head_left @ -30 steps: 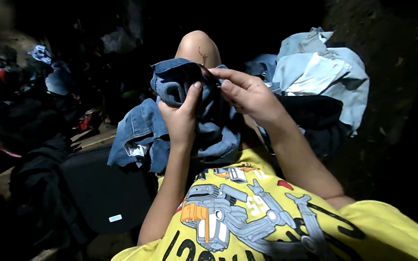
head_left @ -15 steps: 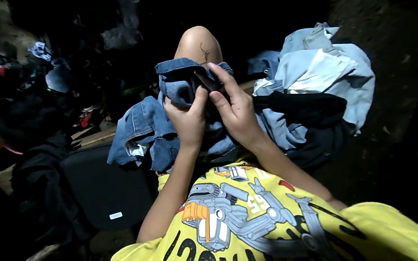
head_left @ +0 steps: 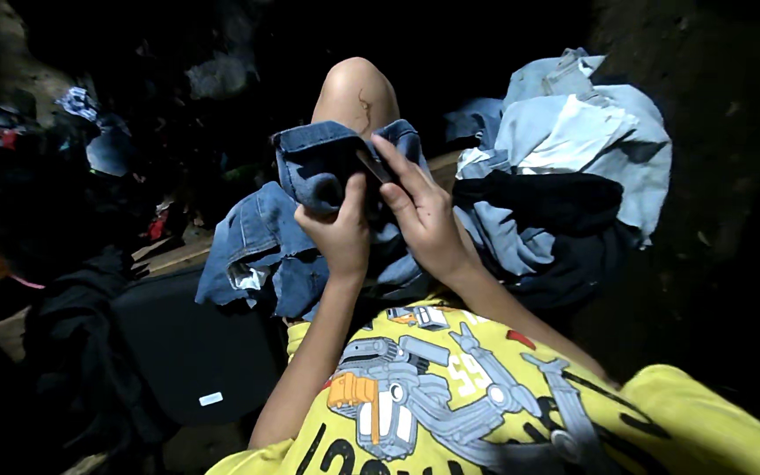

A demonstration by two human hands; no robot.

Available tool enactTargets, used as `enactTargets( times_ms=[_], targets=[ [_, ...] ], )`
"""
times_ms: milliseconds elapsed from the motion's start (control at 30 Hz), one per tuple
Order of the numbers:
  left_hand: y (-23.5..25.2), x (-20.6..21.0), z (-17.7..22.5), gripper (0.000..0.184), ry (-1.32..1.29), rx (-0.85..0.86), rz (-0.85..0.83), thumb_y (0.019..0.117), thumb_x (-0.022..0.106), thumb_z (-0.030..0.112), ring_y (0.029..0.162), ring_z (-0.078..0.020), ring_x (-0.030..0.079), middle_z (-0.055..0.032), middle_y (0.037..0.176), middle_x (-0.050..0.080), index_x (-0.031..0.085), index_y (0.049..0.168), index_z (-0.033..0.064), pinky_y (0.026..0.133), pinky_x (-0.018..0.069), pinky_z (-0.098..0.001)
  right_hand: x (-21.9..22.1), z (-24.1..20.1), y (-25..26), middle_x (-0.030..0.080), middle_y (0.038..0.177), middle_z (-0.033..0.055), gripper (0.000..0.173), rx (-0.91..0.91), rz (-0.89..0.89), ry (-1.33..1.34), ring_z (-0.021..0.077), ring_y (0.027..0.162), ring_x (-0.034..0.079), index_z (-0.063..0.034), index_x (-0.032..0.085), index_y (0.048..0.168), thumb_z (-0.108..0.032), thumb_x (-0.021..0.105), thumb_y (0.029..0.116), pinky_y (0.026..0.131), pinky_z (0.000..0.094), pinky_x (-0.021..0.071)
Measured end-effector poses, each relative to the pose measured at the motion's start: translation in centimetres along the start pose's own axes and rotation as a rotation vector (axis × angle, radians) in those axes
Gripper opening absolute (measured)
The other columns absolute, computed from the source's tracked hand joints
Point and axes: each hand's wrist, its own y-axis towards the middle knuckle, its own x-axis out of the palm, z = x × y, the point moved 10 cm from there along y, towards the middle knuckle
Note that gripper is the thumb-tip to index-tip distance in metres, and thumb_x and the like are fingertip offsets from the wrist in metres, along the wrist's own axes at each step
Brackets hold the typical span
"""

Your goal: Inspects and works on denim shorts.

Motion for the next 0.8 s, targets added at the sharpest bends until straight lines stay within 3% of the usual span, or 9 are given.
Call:
enactTargets(
  times_ms=[200, 267, 300, 367, 467, 567, 667, 733, 800],
  targets=[
    [0.0, 0.3, 0.0, 0.027, -0.014, 0.004, -0.040, 0.0826, 0.070, -0.010, 0.082, -0.0010, 0.071, 0.0089, 0.085, 0.072, 0.060, 0.098, 0.0094, 0.079, 0.0617, -0.0233, -0.1, -0.5, 0.6, 0.066, 0.125, 0.0167, 0.044, -0.041, -0.013, 0.121, 0.0179, 0.106, 0.066, -0.0044, 0.054, 0.148, -0.022, 0.049, 0.1082, 0.090, 0.0302, 0.0543],
    [0.5, 0.2, 0.1, 0.026, 0.023, -0.007, -0.061, 0.0826, 0.072, -0.008, 0.083, -0.0012, 0.071, 0.0091, 0.085, 0.073, 0.060, 0.099, 0.0097, 0.079, 0.0619, -0.0238, -0.4, 0.3, 1.0, 0.063, 0.139, 0.0092, 0.040, 0.005, -0.080, 0.273, 0.0081, 0.117, 0.064, -0.0041, 0.058, 0.143, -0.021, 0.046, 0.1093, 0.098, 0.0250, 0.0522],
    [0.6, 0.2, 0.1, 0.026, 0.046, -0.012, -0.086, 0.0821, 0.073, -0.006, 0.083, -0.0011, 0.071, 0.0092, 0.086, 0.073, 0.061, 0.099, 0.0095, 0.080, 0.0620, -0.0239, -0.7, 0.8, 1.1, 0.064, 0.138, 0.0031, 0.038, 0.060, -0.123, 0.358, 0.0004, 0.110, 0.064, -0.0044, 0.060, 0.140, -0.021, 0.045, 0.1097, 0.092, 0.0196, 0.0523],
    [1.0, 0.5, 0.0, 0.026, 0.083, -0.019, -0.160, 0.0822, 0.074, -0.004, 0.086, -0.0009, 0.071, 0.0096, 0.089, 0.072, 0.061, 0.101, 0.0093, 0.082, 0.0612, -0.0244, -1.3, 1.4, 1.7, 0.068, 0.123, -0.0056, 0.035, 0.148, -0.207, 0.503, -0.0082, 0.085, 0.059, -0.0036, 0.062, 0.136, -0.017, 0.044, 0.1091, 0.074, 0.0120, 0.0500],
    [1.6, 1.0, -0.1, 0.023, 0.078, -0.060, -0.220, 0.0832, 0.073, -0.003, 0.084, -0.0011, 0.071, 0.0096, 0.087, 0.073, 0.064, 0.099, 0.0112, 0.080, 0.0614, -0.0247, -1.9, 1.2, 2.8, 0.066, 0.099, -0.0100, 0.034, 0.174, -0.306, 0.513, -0.0090, 0.068, 0.050, -0.0044, 0.062, 0.135, -0.017, 0.043, 0.1088, 0.059, 0.0096, 0.0422],
    [1.9, 1.5, -0.2, 0.026, 0.078, -0.114, -0.270, 0.0832, 0.075, -0.002, 0.084, -0.0030, 0.072, 0.0073, 0.089, 0.074, 0.063, 0.103, 0.0091, 0.080, 0.0625, -0.0256, -2.0, 0.9, 3.3, 0.056, 0.078, -0.0121, 0.034, 0.196, -0.330, 0.541, -0.0060, 0.057, 0.042, -0.0063, 0.062, 0.135, -0.017, 0.043, 0.1087, 0.049, 0.0111, 0.0350],
    [1.9, 1.7, -0.5, 0.024, 0.067, -0.137, -0.284, 0.0828, 0.075, -0.003, 0.083, -0.0042, 0.072, 0.0056, 0.087, 0.074, 0.064, 0.102, 0.0081, 0.079, 0.0625, -0.0264, -1.8, 0.8, 3.2, 0.058, 0.082, -0.0109, 0.033, 0.177, -0.314, 0.531, -0.0058, 0.061, 0.047, -0.0061, 0.061, 0.135, -0.015, 0.043, 0.1084, 0.053, 0.0106, 0.0387],
    [1.9, 1.6, -0.6, 0.023, 0.062, -0.158, -0.255, 0.0834, 0.074, -0.002, 0.081, -0.0037, 0.072, 0.0061, 0.086, 0.074, 0.064, 0.101, 0.0090, 0.078, 0.0624, -0.0258, -1.8, 0.9, 2.6, 0.062, 0.093, -0.0048, 0.036, 0.139, -0.294, 0.425, -0.0023, 0.069, 0.052, -0.0080, 0.056, 0.140, -0.015, 0.044, 0.1074, 0.061, 0.0143, 0.0437],
    [1.8, 1.5, -0.7, 0.021, 0.055, -0.177, -0.217, 0.0854, 0.072, -0.003, 0.078, -0.0033, 0.072, 0.0063, 0.083, 0.073, 0.062, 0.099, 0.0093, 0.075, 0.0623, -0.0247, -1.9, 0.7, 1.6, 0.065, 0.100, 0.0019, 0.042, 0.134, -0.261, 0.259, 0.0043, 0.072, 0.057, -0.0142, 0.050, 0.148, -0.021, 0.047, 0.1071, 0.060, 0.0199, 0.0481]
  ],
)
